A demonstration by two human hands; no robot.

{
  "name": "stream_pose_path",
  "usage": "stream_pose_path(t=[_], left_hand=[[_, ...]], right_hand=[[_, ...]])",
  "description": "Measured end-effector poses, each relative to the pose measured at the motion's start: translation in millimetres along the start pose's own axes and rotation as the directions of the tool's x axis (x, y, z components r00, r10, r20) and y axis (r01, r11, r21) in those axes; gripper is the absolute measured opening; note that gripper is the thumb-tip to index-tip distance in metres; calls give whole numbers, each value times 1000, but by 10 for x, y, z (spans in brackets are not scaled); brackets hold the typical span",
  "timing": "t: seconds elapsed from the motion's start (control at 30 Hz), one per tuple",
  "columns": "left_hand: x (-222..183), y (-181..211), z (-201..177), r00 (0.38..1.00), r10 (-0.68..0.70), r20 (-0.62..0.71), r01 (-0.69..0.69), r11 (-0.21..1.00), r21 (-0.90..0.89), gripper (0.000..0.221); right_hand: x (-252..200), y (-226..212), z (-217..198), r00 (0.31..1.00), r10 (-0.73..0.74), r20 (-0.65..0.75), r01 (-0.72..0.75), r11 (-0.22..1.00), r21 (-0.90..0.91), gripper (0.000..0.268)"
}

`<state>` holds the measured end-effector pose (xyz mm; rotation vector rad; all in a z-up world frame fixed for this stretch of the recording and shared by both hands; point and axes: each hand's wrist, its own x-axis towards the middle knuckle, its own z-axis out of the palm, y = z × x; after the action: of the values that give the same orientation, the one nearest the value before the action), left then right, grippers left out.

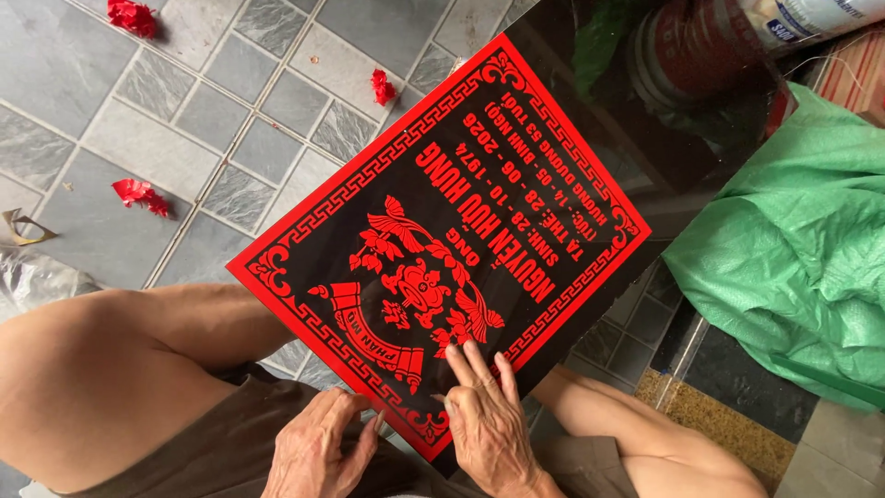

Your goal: Applying and aligning adhesive red decals onto a black memorial sign.

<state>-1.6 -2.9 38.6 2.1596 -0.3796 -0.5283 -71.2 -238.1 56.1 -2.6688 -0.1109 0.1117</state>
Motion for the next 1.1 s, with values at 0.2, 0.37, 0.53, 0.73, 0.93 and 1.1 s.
stream_pose_path(t=[0.2, 0.37, 0.53, 0.73, 0.93, 1.1], left_hand=[[77, 85, -33, 987, 157, -25, -158, 987, -14, 32], [13, 53, 9, 987, 159, -29, -159, 987, 4, 36], [236, 192, 8, 964, 251, -92, -244, 966, 87, 45], [804, 589, 132, 945, 328, -15, -321, 934, 155, 44], [1114, 650, 299, 946, 286, 153, -316, 918, 239, 53], [1162, 609, 345, 942, 312, 122, -334, 909, 250, 58]], right_hand=[[60, -78, -29, 1000, -18, 6, 18, 999, 49, 9], [-61, -140, 34, 993, -114, 6, 112, 983, 144, 6], [165, 52, -87, 956, 258, -137, -204, 926, 317, 11], [811, 302, -247, 676, 732, 82, -551, 428, 716, 20], [1010, 414, -150, 669, 718, 193, -560, 316, 766, 21], [1014, 425, -167, 672, 700, 240, -592, 313, 742, 20]])
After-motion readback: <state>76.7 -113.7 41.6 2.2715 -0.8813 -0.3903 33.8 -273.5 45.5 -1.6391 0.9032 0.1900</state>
